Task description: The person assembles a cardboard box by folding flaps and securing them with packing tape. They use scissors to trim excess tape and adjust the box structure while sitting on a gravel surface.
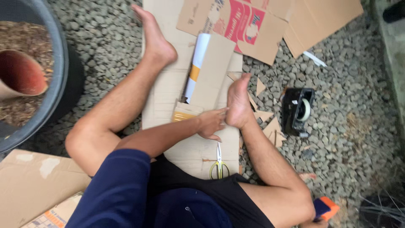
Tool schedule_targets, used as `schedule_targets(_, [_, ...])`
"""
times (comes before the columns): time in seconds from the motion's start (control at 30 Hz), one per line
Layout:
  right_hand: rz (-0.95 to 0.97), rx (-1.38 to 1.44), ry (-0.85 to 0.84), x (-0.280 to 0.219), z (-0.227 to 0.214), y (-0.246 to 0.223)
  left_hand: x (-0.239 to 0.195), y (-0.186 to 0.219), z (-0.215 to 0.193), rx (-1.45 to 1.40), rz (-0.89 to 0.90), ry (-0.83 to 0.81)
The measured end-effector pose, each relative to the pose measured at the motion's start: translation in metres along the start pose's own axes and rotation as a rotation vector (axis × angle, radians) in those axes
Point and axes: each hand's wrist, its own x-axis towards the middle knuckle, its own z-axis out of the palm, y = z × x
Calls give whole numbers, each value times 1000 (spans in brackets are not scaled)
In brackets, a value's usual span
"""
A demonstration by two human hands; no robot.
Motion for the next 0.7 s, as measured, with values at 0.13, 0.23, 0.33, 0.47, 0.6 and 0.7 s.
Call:
schedule_targets(0.13, [-16, 139, -130, -7, 6, -5, -41, 25, 14, -163, -331, 508])
schedule_targets(0.23, [107, 4, -31, -16, 23, -17, -78, 48, 12, -313, -699, 621])
schedule_targets(0.33, [259, -116, 196, -26, 39, -32, -98, 58, 1, -330, -803, 639])
schedule_targets(0.47, [229, -34, 85, -27, 43, -38, -102, 42, 0, -447, -797, 816])
schedule_targets(0.6, [140, -53, 159, -10, 29, -21, -92, -53, 32, -602, -952, 1000])
schedule_targets(0.7, [114, 85, 270, 10, -6, -11, -84, -171, 63, -636, -965, 1234])
